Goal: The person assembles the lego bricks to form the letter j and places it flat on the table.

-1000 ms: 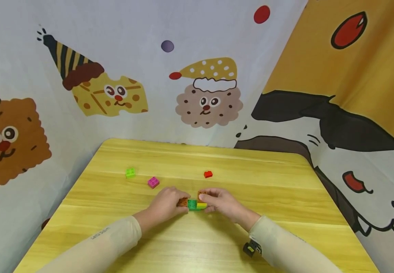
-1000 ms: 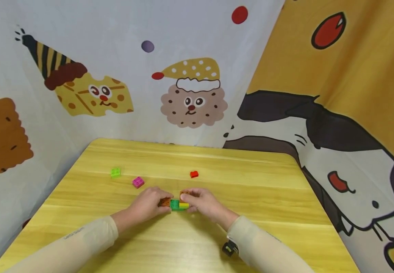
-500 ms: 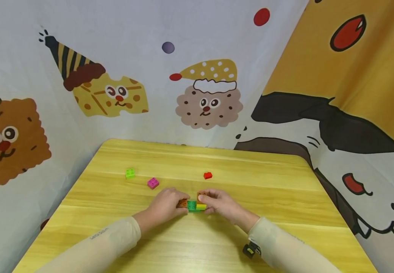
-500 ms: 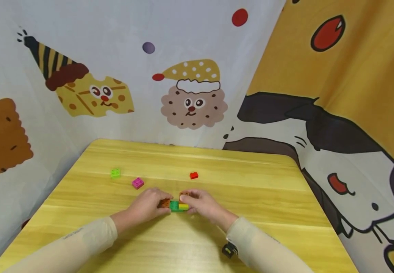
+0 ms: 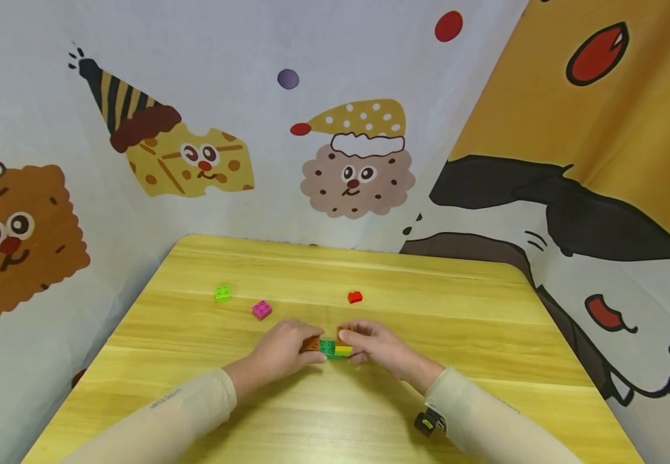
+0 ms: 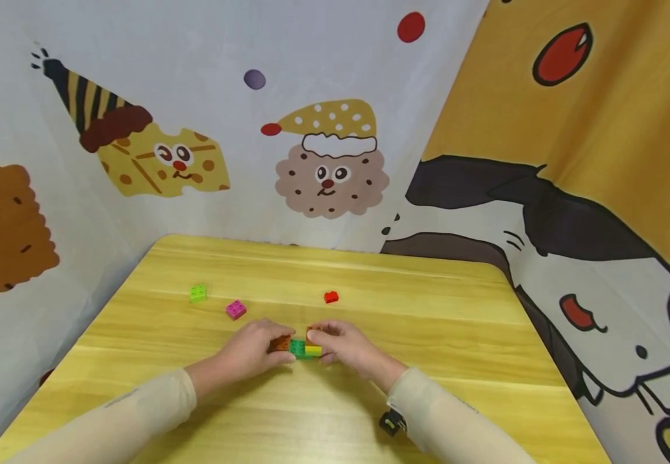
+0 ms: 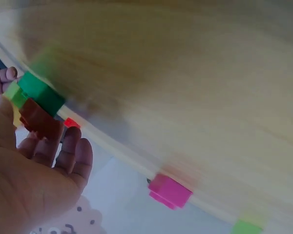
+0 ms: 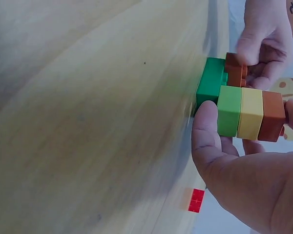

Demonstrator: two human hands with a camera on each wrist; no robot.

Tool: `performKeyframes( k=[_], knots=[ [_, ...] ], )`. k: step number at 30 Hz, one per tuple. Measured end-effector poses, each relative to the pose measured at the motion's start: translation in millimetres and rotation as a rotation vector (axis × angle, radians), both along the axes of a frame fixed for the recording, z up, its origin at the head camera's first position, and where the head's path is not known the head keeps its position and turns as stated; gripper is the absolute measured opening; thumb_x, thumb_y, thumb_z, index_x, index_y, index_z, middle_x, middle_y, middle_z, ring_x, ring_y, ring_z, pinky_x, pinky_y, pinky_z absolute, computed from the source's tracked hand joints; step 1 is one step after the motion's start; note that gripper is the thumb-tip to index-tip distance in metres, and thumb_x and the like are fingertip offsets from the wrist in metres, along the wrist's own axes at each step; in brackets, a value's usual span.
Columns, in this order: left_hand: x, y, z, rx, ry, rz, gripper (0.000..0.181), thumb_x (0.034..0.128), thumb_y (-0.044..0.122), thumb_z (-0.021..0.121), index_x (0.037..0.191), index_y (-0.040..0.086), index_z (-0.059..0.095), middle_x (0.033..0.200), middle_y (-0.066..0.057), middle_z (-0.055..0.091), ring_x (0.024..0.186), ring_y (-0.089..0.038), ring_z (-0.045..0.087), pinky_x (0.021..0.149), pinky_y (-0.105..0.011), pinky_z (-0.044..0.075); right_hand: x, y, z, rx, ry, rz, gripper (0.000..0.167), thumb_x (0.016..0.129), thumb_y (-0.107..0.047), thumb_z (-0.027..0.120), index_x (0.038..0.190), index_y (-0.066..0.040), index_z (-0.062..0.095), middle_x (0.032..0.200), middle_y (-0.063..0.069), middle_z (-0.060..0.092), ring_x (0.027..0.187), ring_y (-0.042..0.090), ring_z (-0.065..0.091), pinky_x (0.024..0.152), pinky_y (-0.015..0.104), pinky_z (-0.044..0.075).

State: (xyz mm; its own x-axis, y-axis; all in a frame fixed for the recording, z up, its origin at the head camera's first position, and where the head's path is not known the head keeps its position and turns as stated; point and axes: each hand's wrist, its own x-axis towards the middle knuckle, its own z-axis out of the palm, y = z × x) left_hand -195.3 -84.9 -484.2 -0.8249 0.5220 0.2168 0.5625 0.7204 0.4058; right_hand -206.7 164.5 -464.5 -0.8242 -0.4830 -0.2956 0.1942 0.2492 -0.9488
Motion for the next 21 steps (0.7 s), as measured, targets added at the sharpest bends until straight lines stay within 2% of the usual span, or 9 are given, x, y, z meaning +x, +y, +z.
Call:
performKeyframes(
  k=[3,5,9,11,13,15,21],
  knots=[
    [-0.3,-10.0,2.9,0.033,-0.014,0.031,0.052,0.0895,0.049,0.069,0.125,0.01,0.069,0.116,-0.004,0.07,0.108,-0.021,0.064,0.093,-0.04,0.051,-0.1,0.4,-0.5,-0.008,-0.004,-0.003,0.059,0.095,-0.042,0.066,0.134,0.0,0.054,0.123,0.021,0.059,0.096,0.032,0.062,0.089,0.048,0.053],
    [-2.4,-20.3,4.0,0.04,0.002,0.072,0.047,0.0927,0.046,0.067,0.123,0.009,0.07,0.118,-0.005,0.07,0.111,-0.025,0.063,0.097,-0.043,0.049,-0.6,1.2,-1.4,-0.013,-0.008,-0.007,0.06,0.095,-0.043,0.066,0.134,0.001,0.054,0.124,0.021,0.059,0.097,0.033,0.062,0.089,0.049,0.053],
    [-9.5,-46.4,1.0,-0.003,0.107,0.202,0.032,0.0962,0.032,0.067,0.114,0.006,0.072,0.113,-0.009,0.071,0.108,-0.031,0.064,0.095,-0.048,0.049,-1.3,4.2,-3.4,-0.007,-0.007,-0.017,0.065,0.095,-0.047,0.063,0.136,0.003,0.051,0.121,0.017,0.06,0.099,0.035,0.063,0.09,0.048,0.053],
    [-14.3,-59.4,-2.8,-0.036,0.162,0.278,0.025,0.0941,0.027,0.07,0.108,0.006,0.073,0.109,-0.011,0.07,0.103,-0.032,0.064,0.091,-0.048,0.051,-1.7,5.8,-4.0,-0.009,-0.002,-0.02,0.067,0.096,-0.05,0.06,0.135,0.003,0.051,0.118,0.016,0.062,0.1,0.036,0.063,0.09,0.047,0.053],
    [-18.9,-70.3,-5.7,-0.051,0.182,0.34,0.024,0.0912,0.025,0.074,0.104,0.005,0.074,0.108,-0.013,0.069,0.1,-0.033,0.064,0.087,-0.048,0.052,-2.0,7.2,-4.4,-0.013,-0.001,-0.023,0.069,0.096,-0.053,0.058,0.134,0.004,0.051,0.115,0.016,0.064,0.101,0.036,0.064,0.09,0.047,0.053],
    [-23.8,-78.0,-7.2,-0.042,0.171,0.377,0.026,0.0883,0.024,0.077,0.104,0.004,0.074,0.108,-0.016,0.067,0.096,-0.034,0.064,0.083,-0.048,0.054,-2.3,8.0,-4.8,-0.018,-0.001,-0.026,0.07,0.096,-0.055,0.056,0.133,0.004,0.051,0.112,0.016,0.066,0.102,0.036,0.064,0.09,0.047,0.053],
    [-33.9,-87.9,-6.8,-0.025,0.035,0.43,0.049,0.0877,0.026,0.077,0.124,-0.003,0.063,0.122,-0.026,0.059,0.102,-0.039,0.063,0.083,-0.051,0.055,-1.1,7.6,-6.3,-0.032,-0.017,-0.026,0.075,0.096,-0.057,0.054,0.136,0.007,0.049,0.113,0.019,0.067,0.103,0.037,0.066,0.089,0.046,0.053]
  ],
)
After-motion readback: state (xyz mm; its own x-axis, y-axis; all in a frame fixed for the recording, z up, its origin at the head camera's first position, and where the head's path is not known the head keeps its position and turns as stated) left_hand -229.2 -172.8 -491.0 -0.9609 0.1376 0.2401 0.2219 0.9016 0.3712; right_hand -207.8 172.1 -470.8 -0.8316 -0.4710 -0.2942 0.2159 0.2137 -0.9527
